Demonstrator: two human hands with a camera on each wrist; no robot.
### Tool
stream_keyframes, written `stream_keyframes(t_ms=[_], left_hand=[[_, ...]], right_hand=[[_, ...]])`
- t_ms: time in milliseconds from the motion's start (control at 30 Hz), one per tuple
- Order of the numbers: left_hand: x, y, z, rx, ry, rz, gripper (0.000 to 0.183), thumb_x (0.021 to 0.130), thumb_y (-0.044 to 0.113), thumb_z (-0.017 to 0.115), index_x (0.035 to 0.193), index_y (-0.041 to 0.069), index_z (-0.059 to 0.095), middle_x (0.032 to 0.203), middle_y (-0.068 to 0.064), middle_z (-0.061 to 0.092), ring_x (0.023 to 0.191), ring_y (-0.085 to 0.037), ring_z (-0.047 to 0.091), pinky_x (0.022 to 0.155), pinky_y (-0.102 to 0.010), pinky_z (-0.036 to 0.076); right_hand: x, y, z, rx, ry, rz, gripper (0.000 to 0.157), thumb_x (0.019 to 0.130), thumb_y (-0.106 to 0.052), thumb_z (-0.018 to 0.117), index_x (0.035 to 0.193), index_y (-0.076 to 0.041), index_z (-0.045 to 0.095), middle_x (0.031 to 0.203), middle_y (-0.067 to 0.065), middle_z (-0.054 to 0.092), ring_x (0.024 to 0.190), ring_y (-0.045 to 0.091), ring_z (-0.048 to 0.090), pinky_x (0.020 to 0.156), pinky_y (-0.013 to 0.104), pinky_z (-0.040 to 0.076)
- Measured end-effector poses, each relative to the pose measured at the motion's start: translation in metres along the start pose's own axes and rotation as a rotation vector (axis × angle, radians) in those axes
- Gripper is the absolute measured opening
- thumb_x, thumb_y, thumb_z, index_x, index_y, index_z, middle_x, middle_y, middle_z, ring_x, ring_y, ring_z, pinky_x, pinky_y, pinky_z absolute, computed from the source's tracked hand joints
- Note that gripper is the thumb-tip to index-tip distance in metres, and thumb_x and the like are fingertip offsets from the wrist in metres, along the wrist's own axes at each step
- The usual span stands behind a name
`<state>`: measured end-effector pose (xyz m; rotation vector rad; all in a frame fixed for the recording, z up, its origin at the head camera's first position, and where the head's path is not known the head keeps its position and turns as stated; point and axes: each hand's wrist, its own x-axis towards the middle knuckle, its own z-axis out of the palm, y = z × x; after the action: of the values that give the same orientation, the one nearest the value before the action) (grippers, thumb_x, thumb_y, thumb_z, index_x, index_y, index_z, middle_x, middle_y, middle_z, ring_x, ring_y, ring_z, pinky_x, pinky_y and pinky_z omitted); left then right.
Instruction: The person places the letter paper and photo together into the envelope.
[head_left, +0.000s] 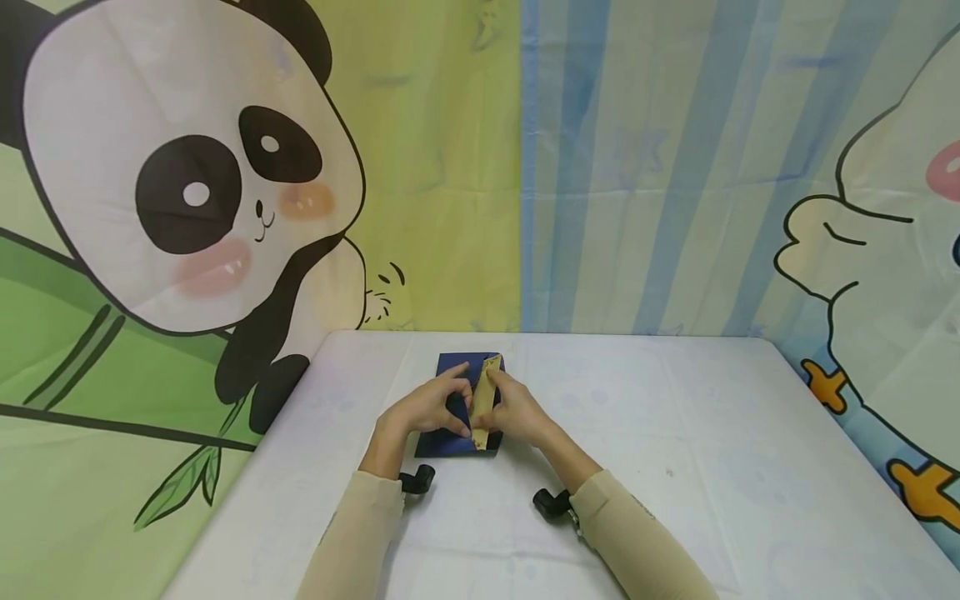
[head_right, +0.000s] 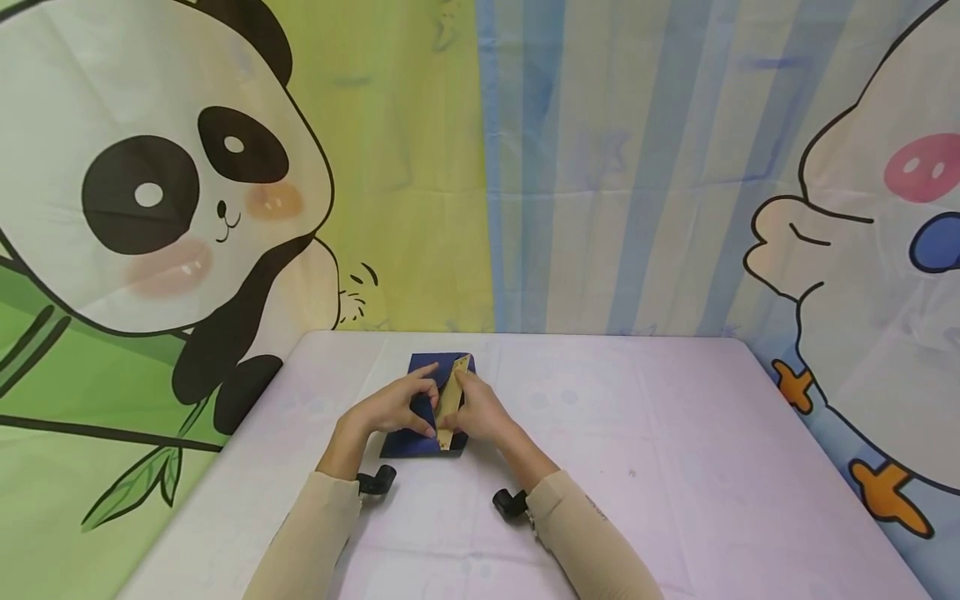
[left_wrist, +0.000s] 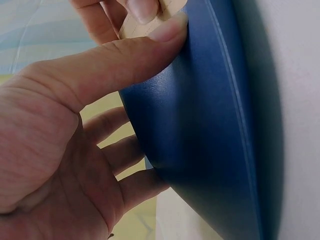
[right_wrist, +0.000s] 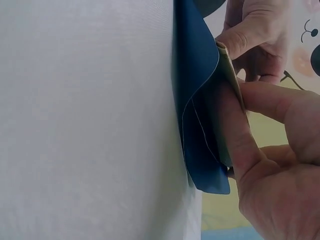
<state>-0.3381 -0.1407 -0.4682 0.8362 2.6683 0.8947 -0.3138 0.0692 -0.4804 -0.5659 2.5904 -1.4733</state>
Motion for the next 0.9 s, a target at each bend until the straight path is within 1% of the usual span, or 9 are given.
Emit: stream_keyframes(t_ms=[100, 167, 367, 467, 633, 700, 767, 800, 900], left_hand=[[0.0005, 0.0000, -0.0002, 0.009, 0.000, -0.004, 0.039, 0.063, 0.029, 0.090, 0.086, 0.027, 0.059, 0.160, -0.004, 0.015, 0.144, -0.034, 0.020, 0.110, -0.055, 0.028], [0.0010, 0.0001, -0.0005, 0.008, -0.002, -0.009, 0.039, 0.063, 0.028, 0.090, 0.087, 0.026, 0.059, 0.160, -0.004, 0.016, 0.144, -0.033, 0.020, 0.110, -0.055, 0.027], [0.0014, 0.0002, -0.0009, -0.005, -0.006, -0.021, 0.038, 0.065, 0.025, 0.090, 0.088, 0.024, 0.059, 0.161, -0.002, 0.015, 0.144, -0.032, 0.019, 0.111, -0.055, 0.025], [0.0014, -0.0003, -0.0006, -0.004, -0.005, -0.024, 0.038, 0.064, 0.025, 0.090, 0.087, 0.025, 0.059, 0.160, -0.001, 0.015, 0.144, -0.032, 0.019, 0.111, -0.055, 0.025], [0.0010, -0.0005, 0.0001, -0.001, -0.003, -0.033, 0.038, 0.064, 0.025, 0.090, 0.087, 0.026, 0.059, 0.160, 0.000, 0.015, 0.144, -0.032, 0.020, 0.111, -0.055, 0.025], [0.0007, -0.0003, 0.0001, -0.006, -0.004, -0.035, 0.038, 0.064, 0.026, 0.090, 0.087, 0.026, 0.060, 0.160, 0.000, 0.016, 0.144, -0.031, 0.020, 0.111, -0.055, 0.025], [0.0006, -0.0002, 0.0000, -0.012, -0.005, -0.030, 0.039, 0.064, 0.026, 0.090, 0.088, 0.025, 0.060, 0.160, -0.002, 0.016, 0.144, -0.031, 0.019, 0.111, -0.055, 0.025], [0.0006, -0.0002, -0.0001, -0.014, -0.005, -0.027, 0.039, 0.063, 0.026, 0.090, 0.088, 0.025, 0.060, 0.160, -0.002, 0.016, 0.144, -0.031, 0.019, 0.111, -0.055, 0.025], [0.0010, -0.0005, 0.0003, -0.017, -0.005, -0.023, 0.039, 0.063, 0.026, 0.090, 0.088, 0.024, 0.060, 0.160, -0.004, 0.016, 0.144, -0.032, 0.019, 0.111, -0.055, 0.024]], right_hand=[[-0.0009, 0.0002, 0.0012, 0.056, -0.036, 0.012, 0.095, 0.077, -0.008, 0.079, 0.152, -0.005, 0.020, 0.117, 0.017, 0.060, 0.071, 0.022, 0.068, 0.068, 0.035, 0.056], [-0.0015, 0.0003, 0.0009, 0.049, -0.039, 0.017, 0.090, 0.081, -0.009, 0.076, 0.152, -0.006, 0.021, 0.114, 0.016, 0.061, 0.069, 0.019, 0.067, 0.063, 0.032, 0.055], [-0.0037, -0.0008, -0.0011, 0.080, -0.055, 0.021, 0.076, 0.089, -0.001, 0.061, 0.153, -0.007, 0.020, 0.138, 0.020, 0.044, 0.070, 0.026, 0.066, 0.056, 0.039, 0.057], [-0.0030, -0.0006, -0.0012, 0.045, -0.039, -0.016, 0.078, 0.087, 0.001, 0.064, 0.152, -0.005, 0.021, 0.148, 0.017, 0.033, 0.073, 0.023, 0.064, 0.056, 0.035, 0.056], [-0.0012, 0.0003, -0.0008, 0.001, 0.000, -0.034, 0.084, 0.082, -0.001, 0.073, 0.150, -0.002, 0.023, 0.149, 0.016, 0.032, 0.068, 0.018, 0.063, 0.055, 0.032, 0.056], [-0.0006, 0.0004, -0.0010, -0.022, 0.024, -0.023, 0.088, 0.079, -0.005, 0.076, 0.150, -0.003, 0.024, 0.149, 0.015, 0.033, 0.071, 0.018, 0.063, 0.062, 0.032, 0.056], [0.0001, 0.0005, -0.0012, -0.049, 0.049, -0.019, 0.093, 0.077, -0.009, 0.080, 0.150, -0.003, 0.023, 0.151, 0.014, 0.032, 0.084, 0.019, 0.063, 0.075, 0.035, 0.055], [0.0003, 0.0006, -0.0012, -0.043, 0.055, -0.016, 0.097, 0.076, -0.010, 0.081, 0.151, -0.003, 0.021, 0.152, 0.015, 0.031, 0.086, 0.022, 0.064, 0.076, 0.036, 0.055], [0.0010, 0.0004, -0.0012, -0.054, 0.079, -0.020, 0.104, 0.073, -0.011, 0.084, 0.152, -0.002, 0.017, 0.155, 0.016, 0.025, 0.109, 0.026, 0.056, 0.080, 0.035, 0.054]])
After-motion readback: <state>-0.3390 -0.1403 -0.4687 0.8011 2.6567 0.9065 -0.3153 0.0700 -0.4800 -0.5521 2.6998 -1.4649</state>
